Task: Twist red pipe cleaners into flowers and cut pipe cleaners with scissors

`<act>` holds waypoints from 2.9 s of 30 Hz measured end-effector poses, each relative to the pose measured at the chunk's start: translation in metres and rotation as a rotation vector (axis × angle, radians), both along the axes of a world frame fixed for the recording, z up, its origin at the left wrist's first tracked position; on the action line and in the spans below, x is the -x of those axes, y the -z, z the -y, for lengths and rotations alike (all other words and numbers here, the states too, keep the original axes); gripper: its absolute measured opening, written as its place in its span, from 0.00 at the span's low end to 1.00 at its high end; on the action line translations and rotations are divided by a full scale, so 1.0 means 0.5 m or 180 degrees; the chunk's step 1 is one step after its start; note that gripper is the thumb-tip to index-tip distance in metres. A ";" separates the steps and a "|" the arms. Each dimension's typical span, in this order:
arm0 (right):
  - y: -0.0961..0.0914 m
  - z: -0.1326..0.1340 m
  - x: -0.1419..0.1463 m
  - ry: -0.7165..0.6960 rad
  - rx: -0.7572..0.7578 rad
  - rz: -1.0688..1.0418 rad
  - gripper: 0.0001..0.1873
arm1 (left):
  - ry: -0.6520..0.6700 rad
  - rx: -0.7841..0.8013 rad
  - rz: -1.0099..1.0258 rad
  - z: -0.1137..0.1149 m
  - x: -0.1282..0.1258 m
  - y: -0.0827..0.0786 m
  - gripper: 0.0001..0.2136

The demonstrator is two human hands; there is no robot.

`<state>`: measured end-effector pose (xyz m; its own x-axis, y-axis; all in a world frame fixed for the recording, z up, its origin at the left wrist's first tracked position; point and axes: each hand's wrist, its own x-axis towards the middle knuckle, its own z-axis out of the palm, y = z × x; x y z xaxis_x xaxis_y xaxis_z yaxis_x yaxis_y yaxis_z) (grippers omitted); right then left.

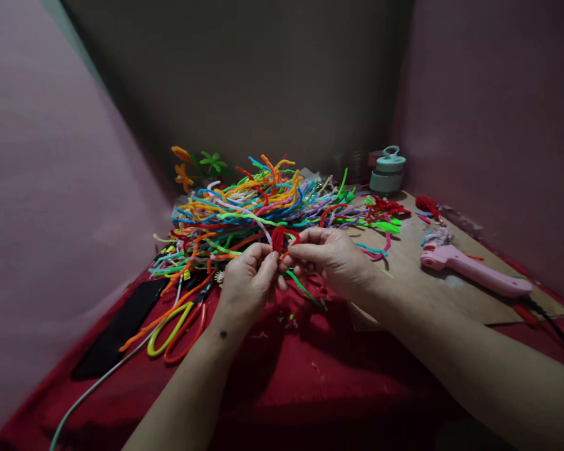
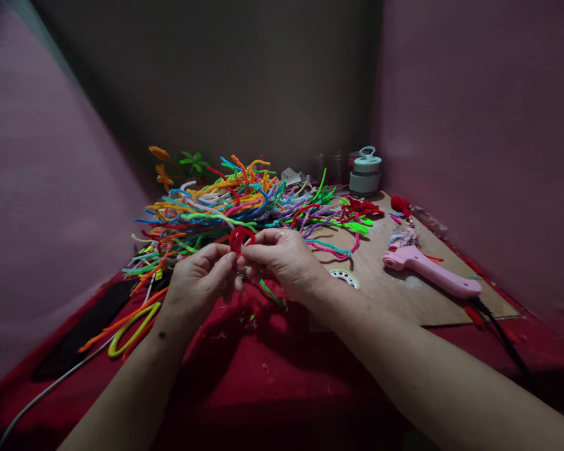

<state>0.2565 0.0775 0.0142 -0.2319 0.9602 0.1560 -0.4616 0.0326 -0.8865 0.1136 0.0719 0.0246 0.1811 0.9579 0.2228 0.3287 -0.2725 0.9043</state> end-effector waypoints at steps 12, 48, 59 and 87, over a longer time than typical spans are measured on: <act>0.006 0.002 0.005 0.0543 -0.0183 0.0066 0.08 | 0.0088 -0.0015 0.0262 0.014 -0.012 0.002 0.06; 0.008 0.009 0.002 0.0617 -0.0397 0.1256 0.13 | 0.0335 0.0118 0.0415 0.016 -0.009 0.002 0.06; 0.009 -0.002 -0.002 0.0161 -0.0121 0.0095 0.10 | 0.0355 0.0547 0.0382 0.020 -0.015 -0.009 0.06; 0.011 -0.009 0.002 -0.0198 0.0366 -0.0565 0.11 | 0.1242 0.1358 0.0466 0.000 0.019 -0.022 0.08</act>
<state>0.2557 0.0823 0.0087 -0.2698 0.9587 0.0901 -0.6089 -0.0974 -0.7873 0.1039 0.0721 0.0355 0.5342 0.8371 -0.1180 0.1409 0.0494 0.9888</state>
